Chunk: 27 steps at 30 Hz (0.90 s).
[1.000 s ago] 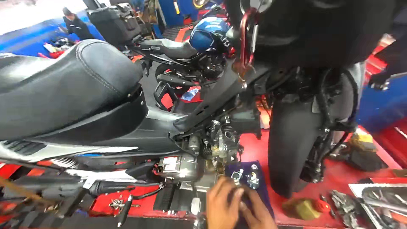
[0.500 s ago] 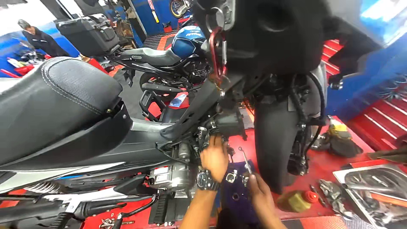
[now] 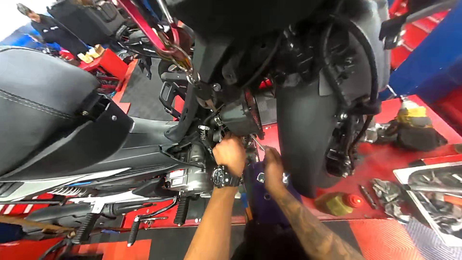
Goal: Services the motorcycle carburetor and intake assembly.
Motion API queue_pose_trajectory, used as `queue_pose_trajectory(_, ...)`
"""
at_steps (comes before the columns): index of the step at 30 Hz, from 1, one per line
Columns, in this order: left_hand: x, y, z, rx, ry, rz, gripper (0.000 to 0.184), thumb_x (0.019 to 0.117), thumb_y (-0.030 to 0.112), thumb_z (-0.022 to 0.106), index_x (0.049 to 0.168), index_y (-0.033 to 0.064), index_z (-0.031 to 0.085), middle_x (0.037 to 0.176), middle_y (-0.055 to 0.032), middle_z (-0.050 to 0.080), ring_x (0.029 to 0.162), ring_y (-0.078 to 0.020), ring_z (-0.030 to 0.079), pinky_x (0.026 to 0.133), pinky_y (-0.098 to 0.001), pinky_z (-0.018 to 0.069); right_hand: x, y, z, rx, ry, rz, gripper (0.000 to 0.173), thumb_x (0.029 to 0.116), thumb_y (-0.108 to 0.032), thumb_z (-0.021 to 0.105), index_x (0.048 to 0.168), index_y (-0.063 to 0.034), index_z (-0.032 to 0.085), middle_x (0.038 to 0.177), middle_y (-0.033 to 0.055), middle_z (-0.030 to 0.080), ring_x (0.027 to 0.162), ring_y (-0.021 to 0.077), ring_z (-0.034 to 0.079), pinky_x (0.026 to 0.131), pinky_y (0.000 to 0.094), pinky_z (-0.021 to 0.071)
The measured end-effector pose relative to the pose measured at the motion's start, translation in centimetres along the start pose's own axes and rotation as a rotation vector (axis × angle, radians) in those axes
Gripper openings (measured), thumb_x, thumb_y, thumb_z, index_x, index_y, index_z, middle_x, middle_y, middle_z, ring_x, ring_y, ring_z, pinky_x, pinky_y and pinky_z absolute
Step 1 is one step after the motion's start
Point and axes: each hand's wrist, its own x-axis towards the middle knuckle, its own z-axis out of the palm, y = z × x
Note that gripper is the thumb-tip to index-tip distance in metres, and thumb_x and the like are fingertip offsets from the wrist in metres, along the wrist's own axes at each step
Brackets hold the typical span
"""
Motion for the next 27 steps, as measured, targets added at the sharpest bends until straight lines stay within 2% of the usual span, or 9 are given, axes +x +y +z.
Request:
queue_pose_trajectory(4,0.0,-0.1,0.7,-0.004,0.089,0.007,0.021,0.0991,0.021,0.062,0.093,0.0059,0.075,0.099,-0.0160,0.075,0.081,-0.0406,0.072,0.066,-0.0630,0.0545,1.9,0.1,1.0,0.097,0.115,-0.027,0.033,0.1086,-0.035,0.045,0.112,-0.0120,0.068,0.077,-0.0026,0.054,0.064,0.0079,0.049,0.061,0.0289,0.0452)
queue_pose_trajectory(7,-0.4,-0.7,1.1,-0.038,0.166,0.036,0.021,0.1012,0.020,0.059,0.094,0.0049,0.071,0.094,-0.0156,0.074,0.076,-0.0382,0.072,0.062,-0.0600,0.0547,2.2,1.0,1.0,0.051,0.117,-0.027,0.038,0.1104,-0.036,0.038,0.118,-0.0111,0.066,0.076,-0.0026,0.049,0.063,0.0090,0.048,0.061,0.0309,0.0458)
queue_pose_trajectory(9,-1.2,-1.6,1.3,-0.092,0.227,0.099,0.021,0.1035,0.022,0.058,0.099,0.0059,0.071,0.093,-0.0141,0.073,0.074,-0.0351,0.072,0.060,-0.0569,0.0552,2.2,1.4,0.8,0.032,0.119,-0.039,0.038,0.1107,-0.034,0.035,0.119,-0.0119,0.064,0.074,-0.0049,0.046,0.063,0.0068,0.048,0.062,0.0290,0.0461)
queue_pose_trajectory(12,-3.4,-3.1,1.3,-0.230,0.301,0.178,0.025,0.1068,0.023,0.054,0.118,0.0087,0.071,0.103,-0.0113,0.074,0.078,-0.0275,0.072,0.063,-0.0487,0.0586,2.3,1.4,0.8,0.016,0.119,-0.021,0.039,0.1103,-0.034,0.033,0.122,-0.0109,0.063,0.078,-0.0036,0.048,0.066,0.0069,0.047,0.065,0.0298,0.0458)
queue_pose_trajectory(13,-4.2,-3.5,1.3,-0.277,0.322,0.181,0.024,0.1065,0.022,0.055,0.119,0.0091,0.071,0.104,-0.0101,0.073,0.078,-0.0245,0.072,0.064,-0.0458,0.0586,2.5,1.4,0.8,0.014,0.122,-0.018,0.038,0.1099,-0.034,0.034,0.119,-0.0109,0.063,0.077,-0.0037,0.048,0.065,0.0068,0.047,0.063,0.0295,0.0455)
queue_pose_trajectory(17,-7.3,-5.3,1.1,-0.390,0.369,0.134,0.018,0.1026,0.018,0.061,0.116,0.0117,0.071,0.102,-0.0032,0.072,0.077,-0.0124,0.069,0.066,-0.0350,0.0595,3.4,1.3,0.7,0.009,0.098,-0.056,0.029,0.1080,-0.030,0.041,0.103,-0.0119,0.063,0.075,-0.0038,0.048,0.061,0.0063,0.045,0.059,0.0273,0.0432)
queue_pose_trajectory(22,-10.0,-7.8,0.5,-0.427,0.378,0.111,0.018,0.1005,0.015,0.063,0.115,0.0094,0.072,0.103,-0.0035,0.072,0.077,-0.0100,0.069,0.067,-0.0309,0.0605,4.4,1.2,1.5,0.068,0.099,-0.108,0.021,0.1008,-0.023,0.051,0.088,-0.0128,0.066,0.066,-0.0055,0.051,0.053,0.0055,0.044,0.051,0.0260,0.0410)
queue_pose_trajectory(24,-10.7,-8.4,0.4,-0.453,0.389,0.101,0.018,0.1000,0.014,0.064,0.115,0.0085,0.072,0.102,-0.0034,0.072,0.076,-0.0091,0.068,0.067,-0.0289,0.0598,4.7,0.9,2.0,0.086,0.098,-0.113,0.021,0.1007,-0.021,0.052,0.089,-0.0122,0.067,0.072,-0.0049,0.058,0.053,0.0042,0.046,0.050,0.0236,0.0406)
queue_pose_trajectory(27,-11.5,-9.1,0.2,-0.479,0.399,0.089,0.018,0.0992,0.013,0.064,0.114,0.0072,0.072,0.101,-0.0027,0.072,0.074,-0.0073,0.067,0.066,-0.0267,0.0596,5.1,0.3,2.4,0.059,0.087,-0.115,0.022,0.1011,-0.023,0.051,0.088,-0.0135,0.067,0.072,-0.0055,0.056,0.055,0.0049,0.045,0.051,0.0247,0.0396)
